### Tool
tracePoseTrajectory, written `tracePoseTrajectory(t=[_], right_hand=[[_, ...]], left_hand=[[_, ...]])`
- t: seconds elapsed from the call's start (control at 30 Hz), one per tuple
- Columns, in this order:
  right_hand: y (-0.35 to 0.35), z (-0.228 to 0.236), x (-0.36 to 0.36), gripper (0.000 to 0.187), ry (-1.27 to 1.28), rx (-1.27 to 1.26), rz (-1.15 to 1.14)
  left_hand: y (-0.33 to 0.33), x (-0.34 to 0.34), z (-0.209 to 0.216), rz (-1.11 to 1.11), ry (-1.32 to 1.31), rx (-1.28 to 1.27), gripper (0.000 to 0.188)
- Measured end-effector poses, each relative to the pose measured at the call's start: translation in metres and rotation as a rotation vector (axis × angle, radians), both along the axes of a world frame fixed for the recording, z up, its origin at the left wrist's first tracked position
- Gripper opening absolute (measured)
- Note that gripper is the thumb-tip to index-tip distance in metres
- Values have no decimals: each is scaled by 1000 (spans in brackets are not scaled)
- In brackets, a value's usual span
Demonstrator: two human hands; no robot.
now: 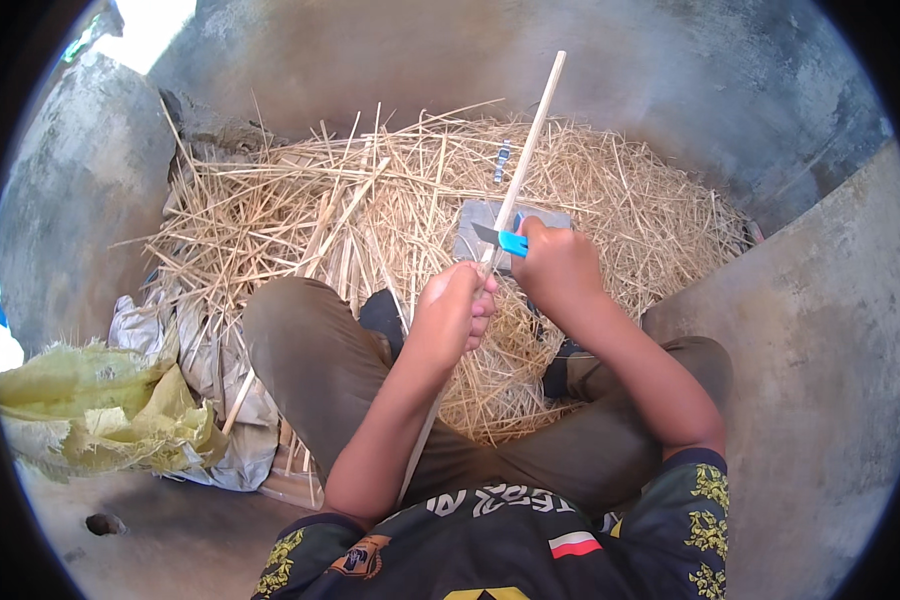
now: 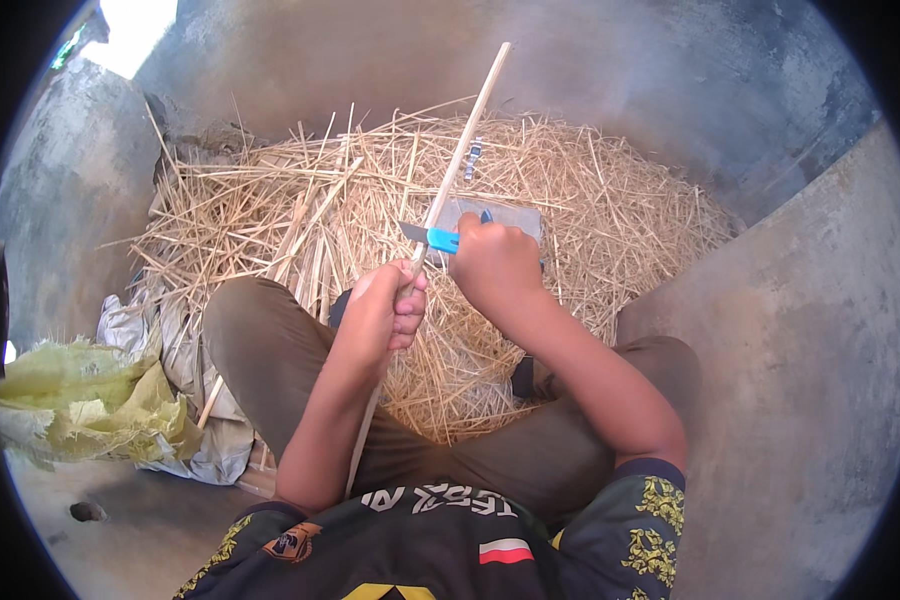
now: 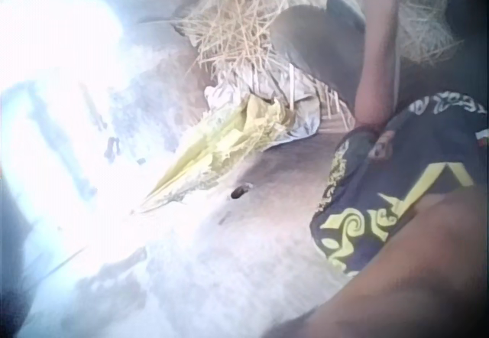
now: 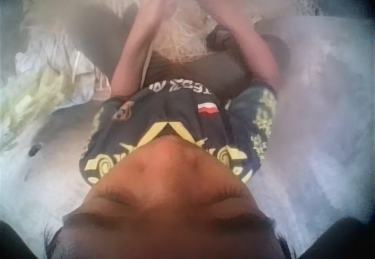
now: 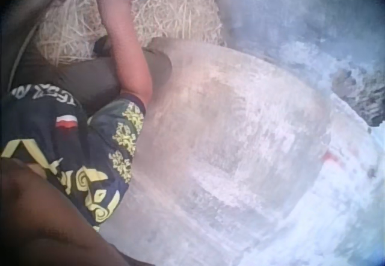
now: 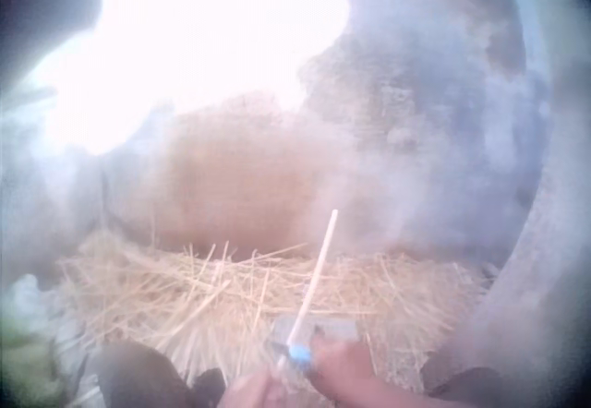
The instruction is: The person sits cross-legged on a bed of straw and uses a blue utility knife to peel the outer layer off a long, thin wooden stick. They hold the stick with their left hand and scrape along its length with the knife in their right hand, creating a pile of shavings.
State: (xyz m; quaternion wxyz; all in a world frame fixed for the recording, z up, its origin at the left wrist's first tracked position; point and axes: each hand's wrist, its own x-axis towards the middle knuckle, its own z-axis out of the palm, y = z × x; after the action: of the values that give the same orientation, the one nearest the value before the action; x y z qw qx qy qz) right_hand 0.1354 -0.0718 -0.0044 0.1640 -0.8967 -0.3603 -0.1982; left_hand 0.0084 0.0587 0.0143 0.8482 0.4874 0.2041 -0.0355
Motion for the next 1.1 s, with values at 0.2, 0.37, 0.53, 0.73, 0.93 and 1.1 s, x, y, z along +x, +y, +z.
tracePoseTrajectory(t=[0.2,0.37,0.53,0.73,0.93,1.1], right_hand=[[-7,3,-1,10,-69,-15,-4],[-12,-7,9,10,-59,1,32],[-29,37,81,19,283,-58,-530],[-59,50,90,22,425,24,-574],[-22,-4,9,16,137,-231,-127],[-18,11,50,15,92,-59,-215]], left_hand=[[-4,1,2,-26,-9,-37,17],[-6,6,-2,-5,-18,31,18],[-32,2,-25,-82,-64,169,19],[-43,1,-24,-139,5,40,23],[-18,5,-10,-23,43,85,19],[-22,0,-17,14,7,156,24]])
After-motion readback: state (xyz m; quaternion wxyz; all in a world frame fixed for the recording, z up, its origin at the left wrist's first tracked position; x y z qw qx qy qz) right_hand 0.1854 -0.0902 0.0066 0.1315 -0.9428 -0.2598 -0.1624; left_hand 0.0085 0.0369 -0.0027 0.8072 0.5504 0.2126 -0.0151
